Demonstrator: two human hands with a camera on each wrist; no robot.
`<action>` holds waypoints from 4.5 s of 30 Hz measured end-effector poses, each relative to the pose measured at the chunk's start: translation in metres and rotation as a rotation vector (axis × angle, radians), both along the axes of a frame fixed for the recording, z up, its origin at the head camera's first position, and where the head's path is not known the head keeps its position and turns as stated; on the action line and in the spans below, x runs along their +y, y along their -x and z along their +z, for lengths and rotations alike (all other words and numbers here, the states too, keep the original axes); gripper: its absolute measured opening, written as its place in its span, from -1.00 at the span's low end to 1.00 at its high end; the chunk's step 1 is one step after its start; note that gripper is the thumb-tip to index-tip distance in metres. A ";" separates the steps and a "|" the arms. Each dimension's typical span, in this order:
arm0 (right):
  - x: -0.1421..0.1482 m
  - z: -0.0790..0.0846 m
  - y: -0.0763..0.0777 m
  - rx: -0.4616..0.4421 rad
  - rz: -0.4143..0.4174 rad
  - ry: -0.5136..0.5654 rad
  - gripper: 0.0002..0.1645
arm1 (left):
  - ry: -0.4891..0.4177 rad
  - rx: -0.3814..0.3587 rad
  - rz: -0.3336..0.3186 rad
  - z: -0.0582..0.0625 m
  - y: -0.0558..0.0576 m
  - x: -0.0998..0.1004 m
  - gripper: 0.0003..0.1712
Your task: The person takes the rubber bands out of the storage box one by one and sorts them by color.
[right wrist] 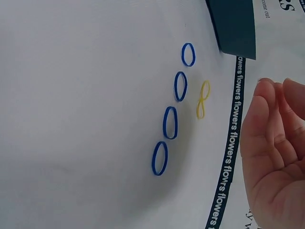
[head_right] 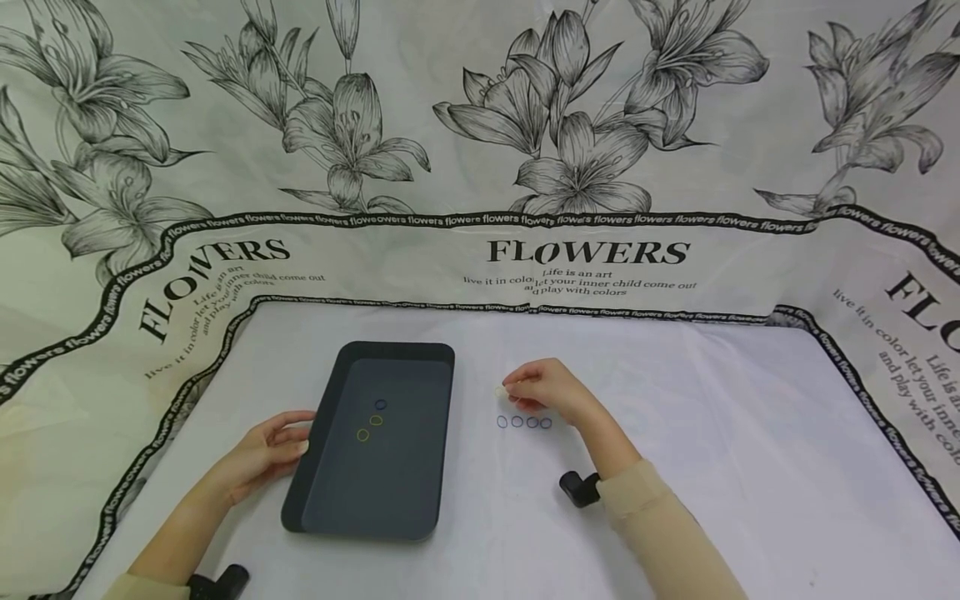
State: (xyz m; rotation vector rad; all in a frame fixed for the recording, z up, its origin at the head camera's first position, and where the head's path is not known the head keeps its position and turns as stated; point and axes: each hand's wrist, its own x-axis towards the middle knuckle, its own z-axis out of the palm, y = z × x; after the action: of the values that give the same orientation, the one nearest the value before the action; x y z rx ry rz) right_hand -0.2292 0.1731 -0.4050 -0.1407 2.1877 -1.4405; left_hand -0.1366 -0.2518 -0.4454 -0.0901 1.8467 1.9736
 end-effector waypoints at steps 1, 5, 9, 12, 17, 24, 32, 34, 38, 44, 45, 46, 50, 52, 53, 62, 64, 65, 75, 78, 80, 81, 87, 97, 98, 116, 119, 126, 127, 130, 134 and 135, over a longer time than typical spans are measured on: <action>-0.001 0.000 0.001 -0.004 -0.001 0.003 -0.64 | 0.001 -0.001 0.000 0.000 0.000 0.000 -0.32; -0.005 0.003 0.004 0.003 0.012 0.012 -0.63 | 0.000 -0.003 -0.002 0.000 0.001 0.001 -0.32; -0.010 0.005 0.006 0.015 0.015 0.012 -0.64 | -0.004 -0.008 -0.003 0.000 0.002 0.002 -0.33; -0.014 0.007 0.007 0.020 0.015 0.021 -0.65 | -0.003 -0.011 -0.006 -0.001 0.003 0.002 -0.32; -0.021 0.011 0.011 0.013 0.013 0.053 -0.64 | 0.009 -0.009 -0.009 -0.001 0.003 0.001 -0.33; -0.031 0.016 0.015 0.008 0.035 0.073 -0.65 | 0.018 -0.015 -0.011 -0.001 0.001 0.001 -0.32; -0.044 0.021 0.019 0.003 0.033 0.092 -0.68 | 0.000 -0.012 0.001 -0.002 0.000 -0.001 -0.32; -0.047 0.022 0.020 0.000 0.034 0.089 -0.70 | -0.005 -0.013 0.000 -0.003 0.001 -0.002 -0.33; -0.055 0.026 0.021 -0.013 0.036 0.080 -0.72 | -0.006 -0.014 -0.008 -0.005 0.001 -0.003 -0.33; -0.064 0.026 0.025 -0.020 0.035 0.084 -0.70 | 0.031 -0.007 -0.013 -0.003 0.001 -0.002 -0.31; -0.065 0.026 0.026 -0.021 0.034 0.083 -0.69 | 0.035 -0.009 -0.012 -0.002 0.000 -0.002 -0.31; -0.067 0.026 0.026 -0.019 0.037 0.080 -0.68 | 0.038 -0.009 -0.014 -0.002 0.000 -0.002 -0.31; -0.075 0.028 0.029 -0.020 0.041 0.081 -0.66 | 0.036 -0.003 -0.014 -0.002 -0.001 -0.002 -0.31; -0.080 0.028 0.030 -0.013 0.053 0.081 -0.66 | 0.027 0.002 -0.014 -0.002 -0.001 -0.002 -0.30; -0.083 0.028 0.030 -0.013 0.058 0.082 -0.66 | 0.021 0.003 -0.015 -0.002 -0.001 -0.002 -0.30; -0.109 0.031 0.029 -0.024 0.102 0.097 -0.69 | -0.006 -0.021 -0.018 -0.002 -0.001 -0.006 -0.32; -0.114 0.031 0.029 -0.024 0.106 0.096 -0.69 | -0.018 -0.020 -0.024 -0.002 -0.001 -0.006 -0.31; -0.116 0.030 0.030 -0.025 0.108 0.096 -0.70 | -0.024 -0.019 -0.027 -0.002 -0.001 -0.006 -0.31; -0.138 0.025 0.029 -0.036 0.129 0.116 -0.70 | -0.030 0.021 -0.033 -0.001 0.000 -0.005 -0.32; -0.144 0.021 0.027 -0.043 0.134 0.114 -0.68 | 0.003 0.026 -0.027 0.000 0.001 -0.002 -0.30; -0.149 0.019 0.025 -0.049 0.136 0.118 -0.67 | 0.042 0.036 -0.018 0.002 0.001 -0.001 -0.29; -0.151 0.017 0.025 -0.050 0.138 0.119 -0.67 | 0.065 0.044 -0.013 0.003 0.001 0.000 -0.28; -0.162 0.011 0.020 -0.066 0.109 0.126 -0.68 | 0.156 0.084 -0.003 0.009 0.001 0.005 -0.27; -0.182 0.001 0.012 -0.050 0.090 0.098 -0.79 | 0.175 0.075 0.006 0.012 0.001 0.003 -0.27; -0.183 0.001 0.011 -0.040 0.085 0.084 -0.81 | 0.171 0.077 0.007 0.011 0.001 0.003 -0.27; -0.188 -0.028 0.008 0.198 0.071 -0.231 -0.91 | 0.164 0.079 0.001 0.010 0.000 0.005 -0.28; -0.189 -0.029 0.007 0.224 0.075 -0.255 -0.90 | 0.158 0.081 0.000 0.009 0.000 0.005 -0.28; -0.191 -0.031 0.008 0.293 0.104 -0.300 -0.86 | 0.163 0.084 0.006 0.009 -0.001 0.005 -0.29; -0.191 -0.031 0.008 0.300 0.106 -0.304 -0.86 | 0.164 0.085 0.006 0.009 -0.001 0.005 -0.29; -0.192 -0.032 0.007 0.322 0.114 -0.311 -0.88 | 0.162 0.085 0.005 0.009 0.000 0.005 -0.29; -0.193 -0.032 0.007 0.350 0.128 -0.328 -0.91 | 0.158 0.086 0.000 0.009 0.000 0.004 -0.29; -0.193 -0.032 0.006 0.356 0.133 -0.333 -0.92 | 0.158 0.086 0.002 0.009 0.000 0.004 -0.29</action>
State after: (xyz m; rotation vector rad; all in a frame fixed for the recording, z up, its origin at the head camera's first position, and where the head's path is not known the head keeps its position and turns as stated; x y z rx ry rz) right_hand -0.2354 -0.0203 -0.4368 -0.4440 2.6143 -1.0210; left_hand -0.1364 -0.2481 -0.4366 -0.0544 2.0567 1.8569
